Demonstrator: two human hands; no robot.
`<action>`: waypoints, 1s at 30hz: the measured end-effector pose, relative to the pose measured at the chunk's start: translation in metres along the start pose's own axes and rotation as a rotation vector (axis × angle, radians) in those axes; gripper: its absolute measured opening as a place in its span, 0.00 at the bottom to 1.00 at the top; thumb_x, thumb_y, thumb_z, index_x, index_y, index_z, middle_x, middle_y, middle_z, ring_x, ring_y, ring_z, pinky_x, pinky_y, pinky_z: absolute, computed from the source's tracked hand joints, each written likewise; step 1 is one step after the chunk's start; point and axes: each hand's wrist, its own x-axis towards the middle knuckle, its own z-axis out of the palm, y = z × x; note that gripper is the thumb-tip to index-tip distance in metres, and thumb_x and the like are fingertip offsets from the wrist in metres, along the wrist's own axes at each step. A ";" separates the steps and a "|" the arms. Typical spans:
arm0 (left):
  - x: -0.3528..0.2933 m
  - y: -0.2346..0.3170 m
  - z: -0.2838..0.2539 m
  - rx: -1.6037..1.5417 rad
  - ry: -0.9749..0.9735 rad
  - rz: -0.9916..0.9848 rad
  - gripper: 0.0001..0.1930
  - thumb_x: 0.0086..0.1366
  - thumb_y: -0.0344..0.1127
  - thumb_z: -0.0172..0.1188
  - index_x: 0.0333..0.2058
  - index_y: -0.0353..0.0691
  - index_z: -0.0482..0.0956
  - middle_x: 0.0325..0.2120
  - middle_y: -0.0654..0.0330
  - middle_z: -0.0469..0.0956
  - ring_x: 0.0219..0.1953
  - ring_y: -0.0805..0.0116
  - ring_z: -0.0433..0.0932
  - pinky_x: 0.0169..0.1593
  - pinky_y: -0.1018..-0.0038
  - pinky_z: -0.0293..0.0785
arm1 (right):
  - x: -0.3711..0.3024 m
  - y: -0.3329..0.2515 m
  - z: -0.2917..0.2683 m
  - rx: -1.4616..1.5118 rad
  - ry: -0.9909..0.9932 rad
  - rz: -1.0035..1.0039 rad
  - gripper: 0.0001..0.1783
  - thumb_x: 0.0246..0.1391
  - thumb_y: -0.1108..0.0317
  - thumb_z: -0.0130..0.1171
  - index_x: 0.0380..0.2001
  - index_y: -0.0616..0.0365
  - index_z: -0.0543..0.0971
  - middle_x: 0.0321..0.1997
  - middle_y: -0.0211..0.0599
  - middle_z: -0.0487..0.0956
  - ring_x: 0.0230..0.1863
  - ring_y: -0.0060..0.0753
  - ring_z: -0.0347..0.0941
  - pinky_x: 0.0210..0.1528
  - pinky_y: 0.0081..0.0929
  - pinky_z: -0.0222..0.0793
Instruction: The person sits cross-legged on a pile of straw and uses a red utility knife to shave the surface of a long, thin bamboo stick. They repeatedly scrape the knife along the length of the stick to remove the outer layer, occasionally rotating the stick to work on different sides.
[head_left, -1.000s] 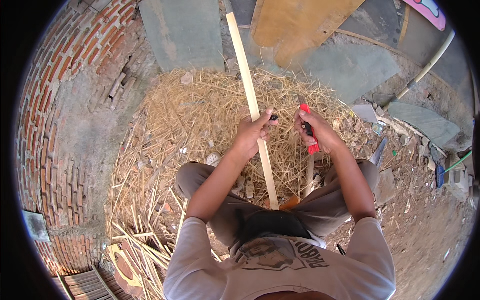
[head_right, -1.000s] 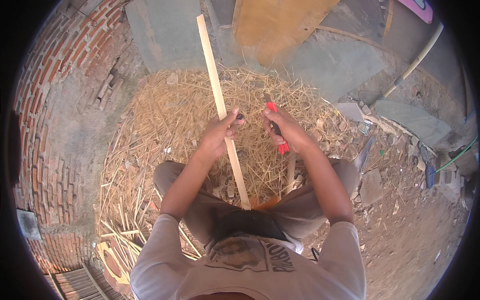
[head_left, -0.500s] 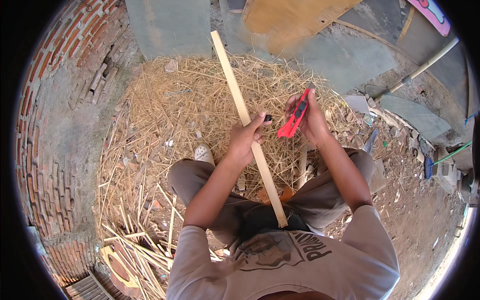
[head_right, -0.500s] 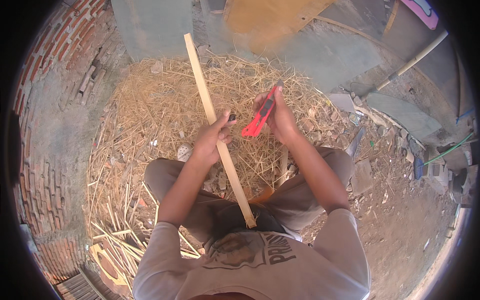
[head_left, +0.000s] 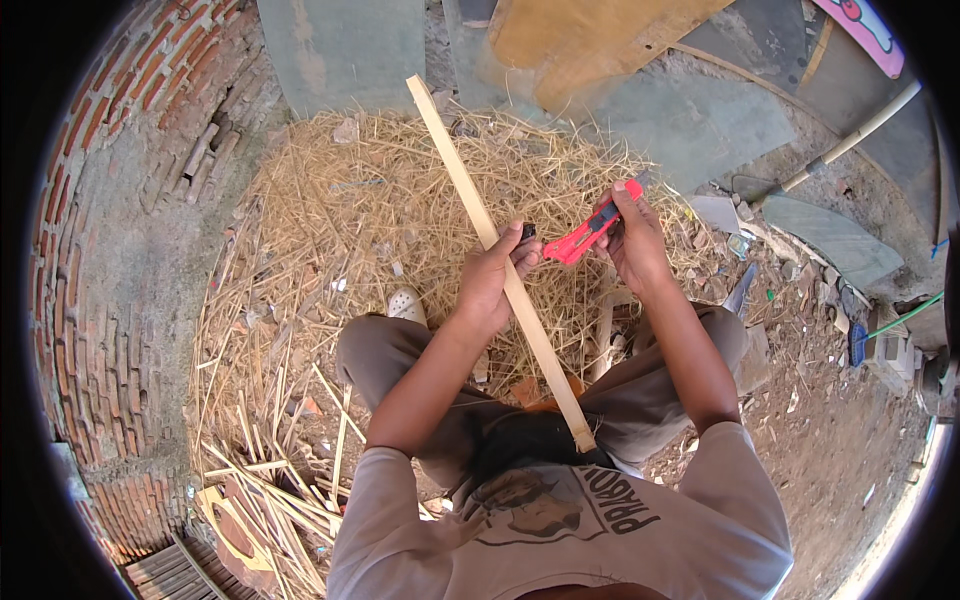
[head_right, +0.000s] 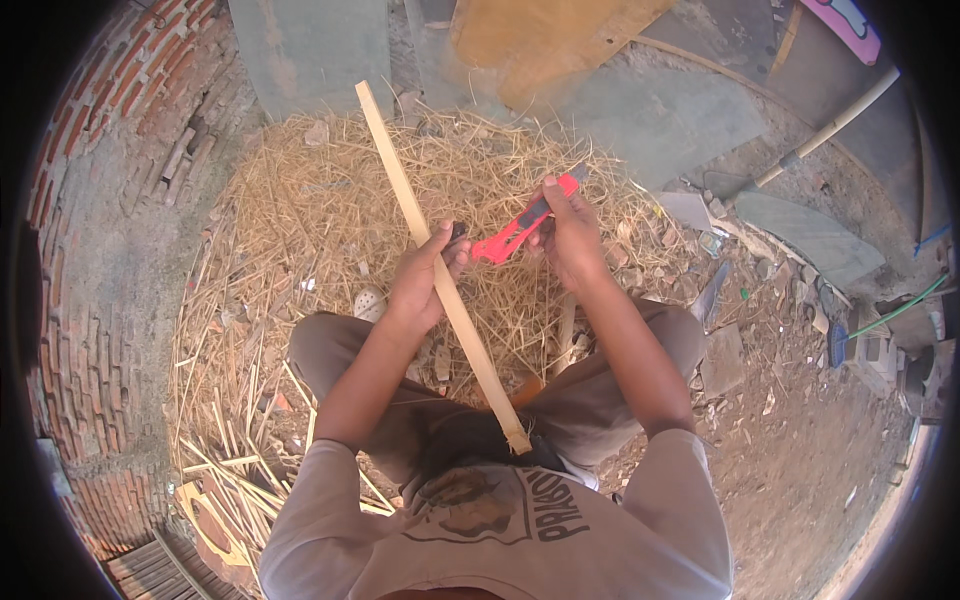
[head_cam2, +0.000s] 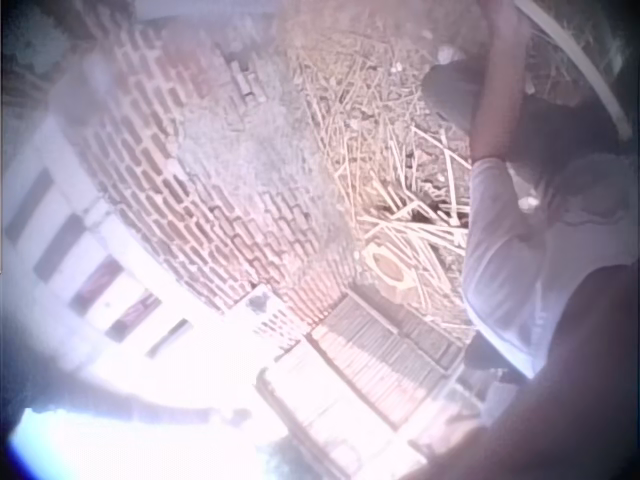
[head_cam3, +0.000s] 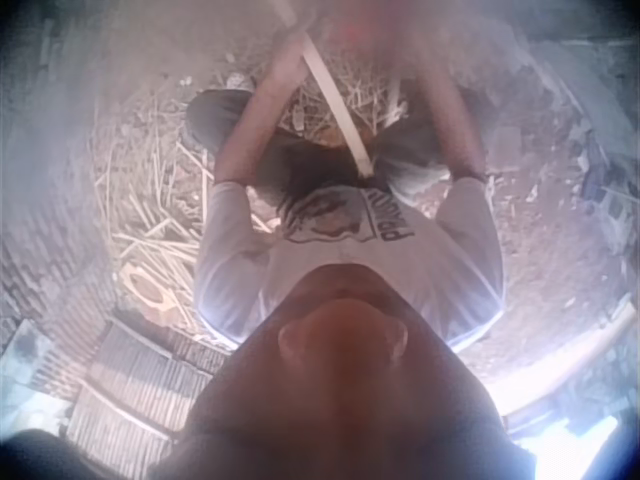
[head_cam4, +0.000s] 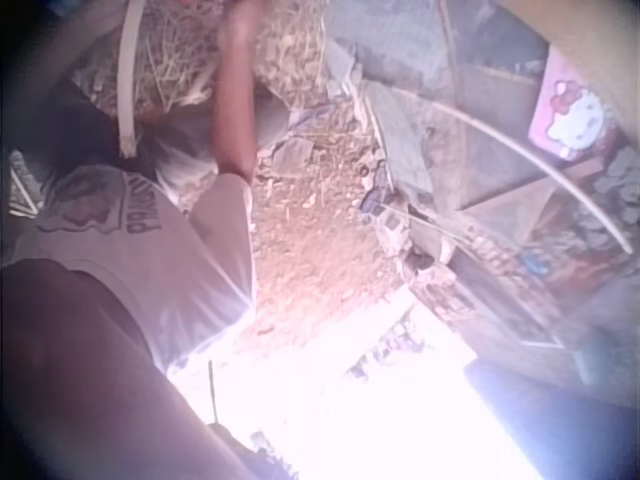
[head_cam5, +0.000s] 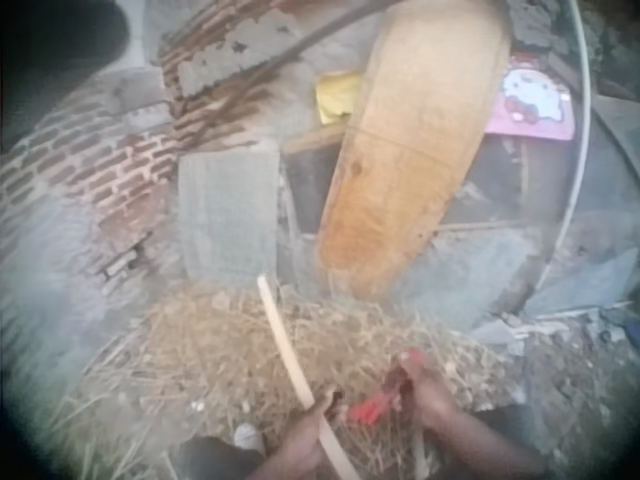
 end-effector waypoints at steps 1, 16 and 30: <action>0.000 0.000 0.001 0.004 0.004 0.009 0.15 0.65 0.39 0.62 0.44 0.35 0.74 0.34 0.60 0.75 0.35 0.74 0.78 0.38 0.84 0.80 | 0.001 0.000 -0.003 0.008 0.002 -0.020 0.15 0.66 0.56 0.50 0.32 0.57 0.72 0.25 0.35 0.74 0.17 0.24 0.67 0.18 0.25 0.64; 0.002 -0.003 0.000 -0.068 -0.121 0.048 0.11 0.66 0.33 0.59 0.43 0.31 0.75 0.33 0.58 0.78 0.35 0.71 0.79 0.40 0.81 0.78 | 0.000 0.008 -0.005 0.037 0.040 -0.291 0.07 0.63 0.69 0.52 0.36 0.58 0.67 0.37 0.48 0.79 0.26 0.31 0.76 0.25 0.28 0.74; -0.004 -0.002 0.007 -0.143 -0.183 0.002 0.09 0.67 0.30 0.56 0.43 0.31 0.74 0.40 0.57 0.78 0.45 0.65 0.80 0.48 0.79 0.80 | -0.016 0.030 0.011 -0.225 -0.177 -0.538 0.08 0.60 0.76 0.55 0.41 0.61 0.68 0.46 0.45 0.76 0.41 0.31 0.76 0.42 0.30 0.78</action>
